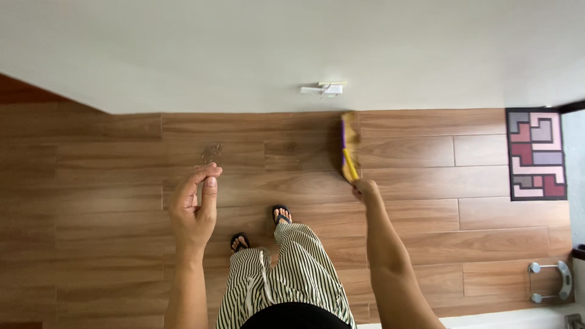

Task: The person sweeps debris from the floor along a wall and door frame using a broom and then picks up a dustpan.

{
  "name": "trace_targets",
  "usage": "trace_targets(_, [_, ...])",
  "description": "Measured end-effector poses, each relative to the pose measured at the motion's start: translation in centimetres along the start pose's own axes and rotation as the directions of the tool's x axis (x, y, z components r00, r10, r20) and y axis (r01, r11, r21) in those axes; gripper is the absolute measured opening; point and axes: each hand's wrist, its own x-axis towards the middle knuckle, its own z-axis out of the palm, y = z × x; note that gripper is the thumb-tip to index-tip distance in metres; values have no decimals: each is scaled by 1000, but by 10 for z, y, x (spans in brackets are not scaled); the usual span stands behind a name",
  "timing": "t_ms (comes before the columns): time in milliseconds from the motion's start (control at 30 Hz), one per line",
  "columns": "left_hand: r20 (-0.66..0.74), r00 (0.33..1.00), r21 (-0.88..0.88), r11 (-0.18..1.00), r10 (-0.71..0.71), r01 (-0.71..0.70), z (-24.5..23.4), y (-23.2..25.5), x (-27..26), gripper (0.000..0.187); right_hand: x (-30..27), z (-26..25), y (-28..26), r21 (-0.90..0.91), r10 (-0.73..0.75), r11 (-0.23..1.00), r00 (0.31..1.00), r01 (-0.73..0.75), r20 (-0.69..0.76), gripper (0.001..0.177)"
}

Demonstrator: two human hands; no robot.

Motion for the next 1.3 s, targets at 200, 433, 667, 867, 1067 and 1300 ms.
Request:
trace_targets(200, [-39,998,63,996,-56,59,-13,-7,-3,12,-7,139,43,-226,46,974,980,0,195,7])
trace_targets(433, [-60,997,13,999,37,-37,-20,-2,-3,11,-62,129,81,-524,-38,821,937,227,347,48])
trace_targets(667, [-67,994,65,995,83,-79,-28,5,1,11,-143,-48,38,-638,-201,725,966,259,164,46])
trace_targets(867, [-118,989,5,996,86,-86,-40,7,-5,11,-97,-73,36,-486,-149,867,988,108,-47,47])
trace_targets(1067, [-137,989,77,996,55,-45,-46,6,-11,11,-38,49,61,-234,81,970,994,-62,74,9])
trace_targets(1300, [-161,986,46,998,54,-47,-50,4,-15,10,-59,146,95,-378,212,924,894,-52,394,12])
